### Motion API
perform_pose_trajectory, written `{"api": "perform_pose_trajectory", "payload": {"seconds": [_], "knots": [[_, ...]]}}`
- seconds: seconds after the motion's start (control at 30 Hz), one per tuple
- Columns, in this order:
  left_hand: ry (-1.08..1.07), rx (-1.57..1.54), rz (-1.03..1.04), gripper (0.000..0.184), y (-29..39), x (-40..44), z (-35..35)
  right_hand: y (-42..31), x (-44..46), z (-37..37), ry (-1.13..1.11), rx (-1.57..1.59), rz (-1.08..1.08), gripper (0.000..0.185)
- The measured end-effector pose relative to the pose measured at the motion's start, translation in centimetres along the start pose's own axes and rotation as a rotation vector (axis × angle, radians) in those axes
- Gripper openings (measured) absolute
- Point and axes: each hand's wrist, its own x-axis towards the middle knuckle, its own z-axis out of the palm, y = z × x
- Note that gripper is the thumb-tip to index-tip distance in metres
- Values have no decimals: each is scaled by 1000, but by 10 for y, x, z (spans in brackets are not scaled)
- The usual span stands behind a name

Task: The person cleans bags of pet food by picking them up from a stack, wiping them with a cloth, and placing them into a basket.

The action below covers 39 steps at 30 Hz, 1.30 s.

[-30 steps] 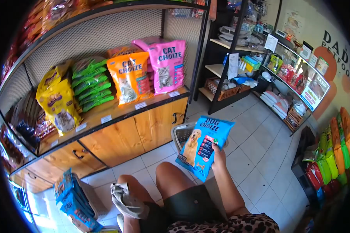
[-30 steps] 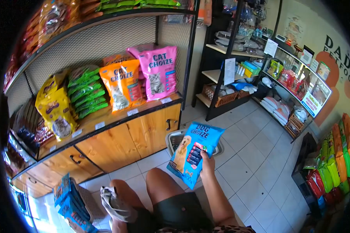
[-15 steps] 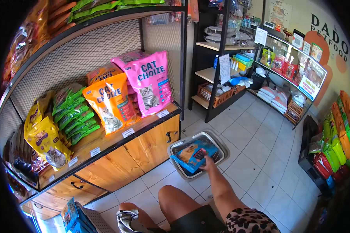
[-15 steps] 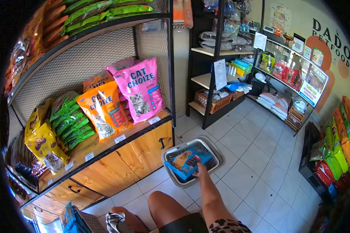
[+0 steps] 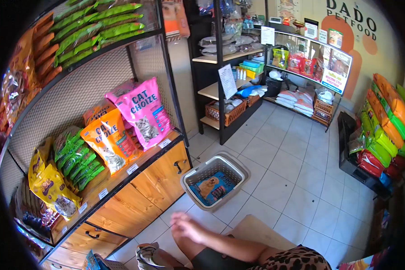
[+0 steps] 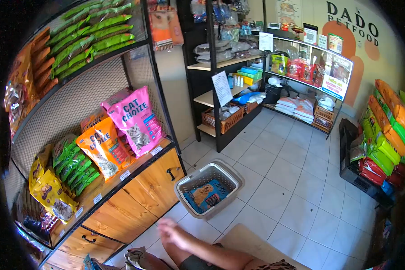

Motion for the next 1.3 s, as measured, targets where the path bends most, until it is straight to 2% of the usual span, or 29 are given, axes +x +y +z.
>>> {"api": "perform_pose_trajectory", "payload": {"seconds": [0.03,0.07,0.13,0.17,0.2,0.33,0.37,0.5,0.53,0.67,0.7,0.83,0.87,1.0,1.03,1.17,1.27,1.3], "knots": [[0,-1,13,18,-3,-7,9,14,-18,26,-147,1,111,42],[17,-86,-2,19,-4,-16,19,37,-26,41,-136,126,402,43],[46,-254,-35,26,-5,-42,45,65,-40,63,-96,18,661,42],[60,-332,-50,31,-10,-53,57,90,-41,61,-110,-35,469,45],[76,-408,-66,36,-14,-65,69,99,-27,48,-119,-30,458,45],[132,-744,-158,59,-6,-98,103,71,-13,13,-875,-262,220,41],[133,-749,-154,59,-2,-100,103,73,-8,2,-872,-266,216,41],[-237,-562,-144,75,-1,-95,101,98,7,-28,-603,156,348,41],[-230,-561,-140,75,8,-91,98,90,3,-28,-608,151,346,41],[-396,-291,-79,68,44,-69,70,64,-12,-19,-329,296,253,40],[-391,-287,-84,68,49,-64,65,69,-10,-22,-334,293,258,40],[-32,-107,55,30,48,-52,46,75,-1,-28,-192,384,258,42],[-25,-107,42,30,42,-55,44,72,-7,-26,-192,373,269,42],[-25,-761,-458,41,3,-74,33,51,-25,-16,-407,525,172,39],[-11,-760,-471,41,-2,-78,32,53,-24,-16,-409,516,188,39],[-162,-440,-395,39,-22,-96,41,63,-6,-24,-365,487,175,39],[-97,-620,-512,38,-34,-103,47,56,-20,-13,-130,366,156,39],[-64,-634,-454,38,-44,-107,48,39,-38,4,-149,340,225,39]]}}
